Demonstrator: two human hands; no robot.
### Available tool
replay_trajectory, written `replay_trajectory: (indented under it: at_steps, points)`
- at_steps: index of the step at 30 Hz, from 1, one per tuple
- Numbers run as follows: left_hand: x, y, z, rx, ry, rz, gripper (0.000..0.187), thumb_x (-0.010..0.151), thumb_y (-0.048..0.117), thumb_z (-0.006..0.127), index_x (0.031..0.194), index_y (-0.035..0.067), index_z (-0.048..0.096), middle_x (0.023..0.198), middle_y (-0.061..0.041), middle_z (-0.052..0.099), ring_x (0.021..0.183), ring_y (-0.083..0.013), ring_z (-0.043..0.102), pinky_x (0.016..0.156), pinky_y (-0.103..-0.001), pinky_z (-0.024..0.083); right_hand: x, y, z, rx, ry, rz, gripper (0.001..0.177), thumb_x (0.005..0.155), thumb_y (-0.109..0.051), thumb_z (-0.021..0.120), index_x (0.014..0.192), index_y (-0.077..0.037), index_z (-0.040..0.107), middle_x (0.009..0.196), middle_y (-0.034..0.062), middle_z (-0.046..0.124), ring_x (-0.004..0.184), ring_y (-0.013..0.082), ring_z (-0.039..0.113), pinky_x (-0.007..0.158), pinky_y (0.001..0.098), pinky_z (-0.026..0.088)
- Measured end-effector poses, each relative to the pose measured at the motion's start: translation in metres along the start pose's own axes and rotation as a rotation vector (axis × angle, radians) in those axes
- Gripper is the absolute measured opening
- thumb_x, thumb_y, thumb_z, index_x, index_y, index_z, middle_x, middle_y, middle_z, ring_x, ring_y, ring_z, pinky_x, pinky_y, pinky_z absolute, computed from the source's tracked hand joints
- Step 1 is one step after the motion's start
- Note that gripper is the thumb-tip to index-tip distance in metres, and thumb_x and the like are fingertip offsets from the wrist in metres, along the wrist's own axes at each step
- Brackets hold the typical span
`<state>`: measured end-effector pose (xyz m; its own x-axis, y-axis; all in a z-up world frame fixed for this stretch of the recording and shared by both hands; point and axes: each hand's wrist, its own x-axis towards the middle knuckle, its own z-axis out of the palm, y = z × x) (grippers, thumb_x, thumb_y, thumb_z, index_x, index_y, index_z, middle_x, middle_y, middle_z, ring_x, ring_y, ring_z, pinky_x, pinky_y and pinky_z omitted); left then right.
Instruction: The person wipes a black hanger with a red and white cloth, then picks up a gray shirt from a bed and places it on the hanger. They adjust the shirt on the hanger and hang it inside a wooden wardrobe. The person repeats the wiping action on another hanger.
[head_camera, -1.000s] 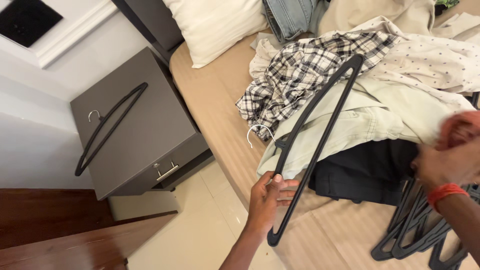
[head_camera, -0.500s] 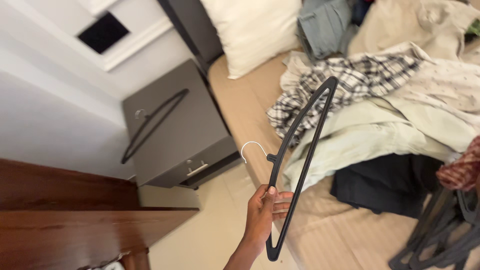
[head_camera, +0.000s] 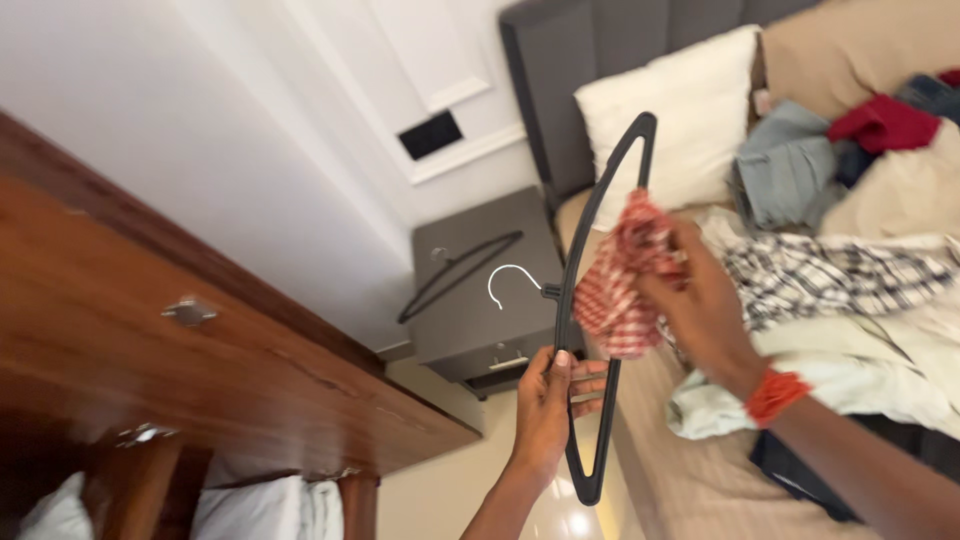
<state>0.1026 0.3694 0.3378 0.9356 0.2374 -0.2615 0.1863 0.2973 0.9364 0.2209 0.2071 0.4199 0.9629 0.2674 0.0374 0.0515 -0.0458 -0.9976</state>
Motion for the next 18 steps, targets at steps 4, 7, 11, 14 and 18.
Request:
replay_trajectory:
  at_steps: [4, 7, 11, 14, 18]
  points:
    - [-0.027, 0.048, -0.007, 0.028, 0.091, 0.09, 0.039, 0.106, 0.04, 0.043, 0.118, 0.008, 0.06, 0.106, -0.01, 0.074, 0.088, -0.0181, 0.074, 0.074, -0.03, 0.061, -0.014, -0.046, 0.066, -0.082, -0.003, -0.266, 0.053, 0.09, -0.009, 0.07, 0.141, -0.003, 0.055, 0.113, 0.0119, 0.066, 0.094, 0.0214, 0.067, 0.078, 0.0346, 0.055]
    - [-0.052, 0.076, -0.011, 0.023, 0.224, 0.118, 0.039, 0.105, 0.041, 0.043, 0.115, 0.007, 0.061, 0.106, -0.008, 0.076, 0.09, -0.0158, 0.075, 0.073, -0.028, 0.061, -0.017, -0.069, 0.094, -0.18, 0.066, -0.422, 0.051, 0.089, -0.008, 0.069, 0.138, -0.001, 0.059, 0.11, 0.0125, 0.06, 0.094, 0.0188, 0.062, 0.082, 0.0326, 0.052]
    - [-0.077, 0.12, -0.035, -0.02, 0.369, 0.183, 0.038, 0.104, 0.04, 0.045, 0.113, 0.008, 0.061, 0.105, -0.006, 0.074, 0.089, -0.0159, 0.072, 0.072, -0.029, 0.059, -0.004, -0.098, 0.107, -0.12, 0.166, -0.489, 0.045, 0.094, -0.008, 0.063, 0.138, 0.0, 0.058, 0.114, 0.0111, 0.057, 0.093, 0.0173, 0.059, 0.08, 0.0319, 0.053]
    - [-0.095, 0.15, -0.058, -0.051, 0.444, 0.245, 0.037, 0.104, 0.04, 0.045, 0.11, 0.007, 0.06, 0.104, -0.005, 0.071, 0.092, -0.0158, 0.073, 0.073, -0.029, 0.06, -0.004, -0.121, 0.125, -0.113, 0.189, -0.541, 0.04, 0.101, -0.007, 0.06, 0.14, 0.001, 0.057, 0.118, 0.0118, 0.059, 0.1, 0.0163, 0.059, 0.087, 0.0309, 0.05]
    - [-0.125, 0.184, -0.082, -0.07, 0.525, 0.312, 0.035, 0.105, 0.039, 0.046, 0.109, 0.008, 0.06, 0.101, -0.004, 0.069, 0.092, -0.0155, 0.072, 0.075, -0.029, 0.061, -0.021, -0.153, 0.168, 0.074, -0.016, -0.377, 0.035, 0.098, -0.009, 0.058, 0.132, -0.001, 0.062, 0.112, 0.0102, 0.068, 0.096, 0.0146, 0.062, 0.085, 0.0302, 0.051]
